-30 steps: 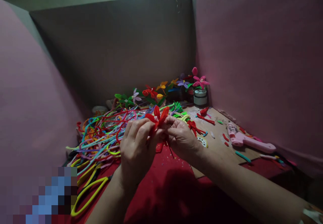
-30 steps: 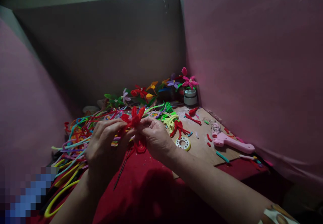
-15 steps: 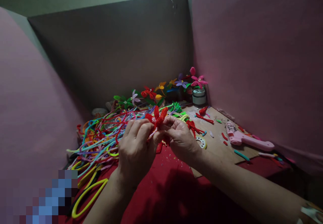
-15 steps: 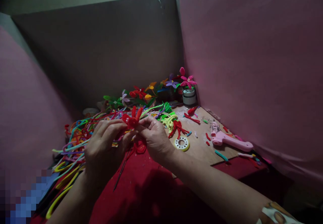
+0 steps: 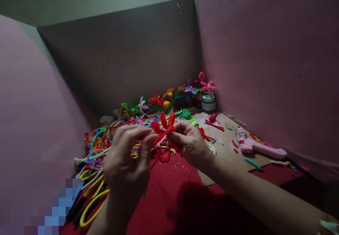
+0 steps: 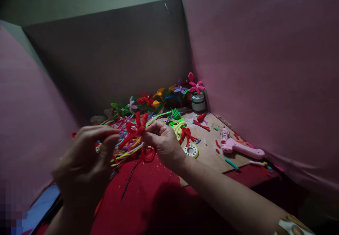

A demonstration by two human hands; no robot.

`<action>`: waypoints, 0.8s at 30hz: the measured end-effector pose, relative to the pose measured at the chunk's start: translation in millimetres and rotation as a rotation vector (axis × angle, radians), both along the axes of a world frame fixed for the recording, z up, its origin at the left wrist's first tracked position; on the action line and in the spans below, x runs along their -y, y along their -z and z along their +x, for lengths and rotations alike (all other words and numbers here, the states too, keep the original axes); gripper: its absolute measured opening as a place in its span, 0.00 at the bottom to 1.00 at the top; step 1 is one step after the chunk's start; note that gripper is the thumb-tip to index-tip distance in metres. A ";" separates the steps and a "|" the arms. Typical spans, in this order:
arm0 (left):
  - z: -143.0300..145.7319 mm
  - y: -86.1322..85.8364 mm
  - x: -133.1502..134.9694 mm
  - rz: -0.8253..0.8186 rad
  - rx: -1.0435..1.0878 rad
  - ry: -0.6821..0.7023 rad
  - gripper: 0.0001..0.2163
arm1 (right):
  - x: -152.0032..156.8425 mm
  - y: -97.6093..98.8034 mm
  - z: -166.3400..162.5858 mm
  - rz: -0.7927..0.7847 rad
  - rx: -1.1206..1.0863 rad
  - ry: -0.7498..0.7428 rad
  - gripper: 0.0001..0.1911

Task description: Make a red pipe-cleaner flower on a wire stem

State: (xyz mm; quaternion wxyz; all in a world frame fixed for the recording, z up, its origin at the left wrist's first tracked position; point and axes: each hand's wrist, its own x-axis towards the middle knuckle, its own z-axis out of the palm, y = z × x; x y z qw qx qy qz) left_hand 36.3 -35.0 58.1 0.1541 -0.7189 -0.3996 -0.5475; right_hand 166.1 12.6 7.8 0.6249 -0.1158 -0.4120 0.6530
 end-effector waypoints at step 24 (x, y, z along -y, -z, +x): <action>-18.4 -6.5 -2.7 -0.475 -0.409 0.290 0.27 | 3.9 4.3 10.7 0.082 0.003 -0.286 0.11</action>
